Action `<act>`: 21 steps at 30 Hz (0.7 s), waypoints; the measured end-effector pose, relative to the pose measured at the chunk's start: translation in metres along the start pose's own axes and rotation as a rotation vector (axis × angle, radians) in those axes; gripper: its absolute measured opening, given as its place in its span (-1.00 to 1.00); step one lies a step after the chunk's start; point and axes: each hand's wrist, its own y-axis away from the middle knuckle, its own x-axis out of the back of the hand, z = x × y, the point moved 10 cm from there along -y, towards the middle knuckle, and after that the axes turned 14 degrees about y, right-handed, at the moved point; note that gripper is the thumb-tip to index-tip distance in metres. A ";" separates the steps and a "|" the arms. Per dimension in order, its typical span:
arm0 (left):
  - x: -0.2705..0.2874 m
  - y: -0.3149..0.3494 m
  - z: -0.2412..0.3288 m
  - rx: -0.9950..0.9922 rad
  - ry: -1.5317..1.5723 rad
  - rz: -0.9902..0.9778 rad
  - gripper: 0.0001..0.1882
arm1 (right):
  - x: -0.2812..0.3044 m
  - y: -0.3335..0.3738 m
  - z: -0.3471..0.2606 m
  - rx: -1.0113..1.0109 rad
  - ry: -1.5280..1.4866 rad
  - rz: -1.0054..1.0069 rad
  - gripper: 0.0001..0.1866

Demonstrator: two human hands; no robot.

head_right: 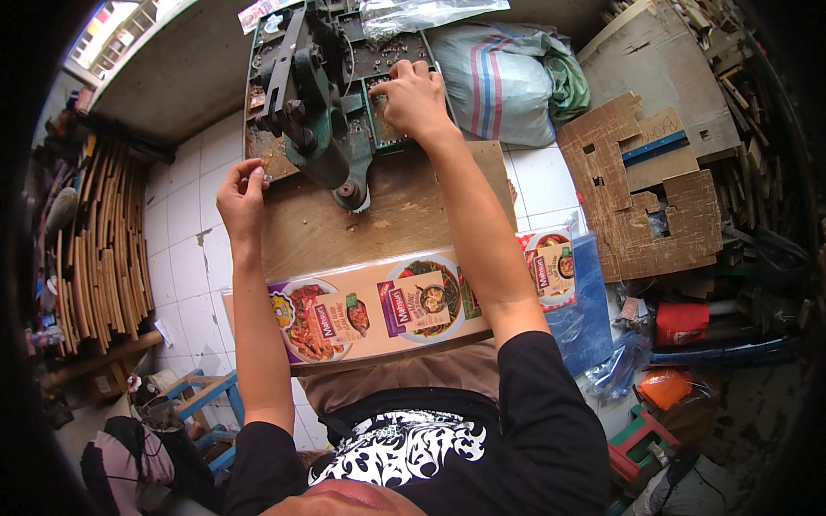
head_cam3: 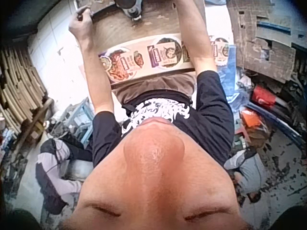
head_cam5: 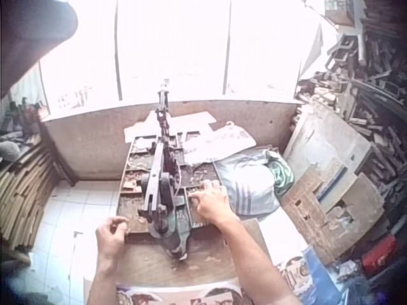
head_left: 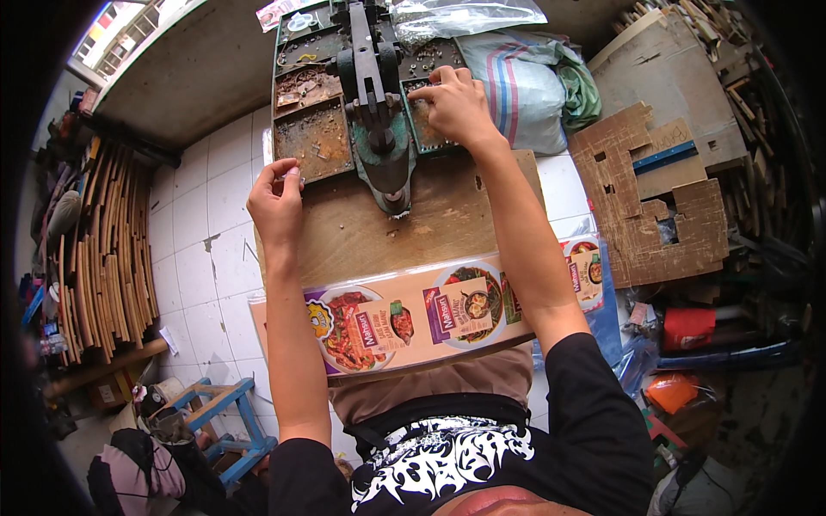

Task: The person uses a manual press machine to attach metal plates to cardboard packaging displays, handling the components and cardboard by hand.

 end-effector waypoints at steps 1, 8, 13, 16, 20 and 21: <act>-0.001 0.000 0.000 0.000 -0.001 -0.003 -0.85 | -0.004 0.000 0.004 -0.002 0.004 0.003 -0.63; 0.004 0.001 0.001 0.017 -0.011 0.011 -0.84 | -0.016 -0.005 0.035 -0.345 -1.358 -0.235 -0.72; -0.005 0.001 0.005 0.012 0.010 -0.006 -0.83 | -0.015 -0.004 0.051 -0.336 -1.036 -0.117 -0.72; -0.003 0.001 0.003 0.016 0.023 0.004 -0.84 | -0.004 -0.002 0.037 -0.194 -0.573 -0.069 -0.71; -0.001 0.001 0.002 0.013 0.003 -0.005 -0.84 | 0.002 0.001 0.018 -0.087 -0.273 -0.020 -0.71; -0.001 0.000 0.001 0.009 0.006 -0.006 -0.84 | 0.004 0.001 0.014 -0.066 -0.222 0.011 -0.74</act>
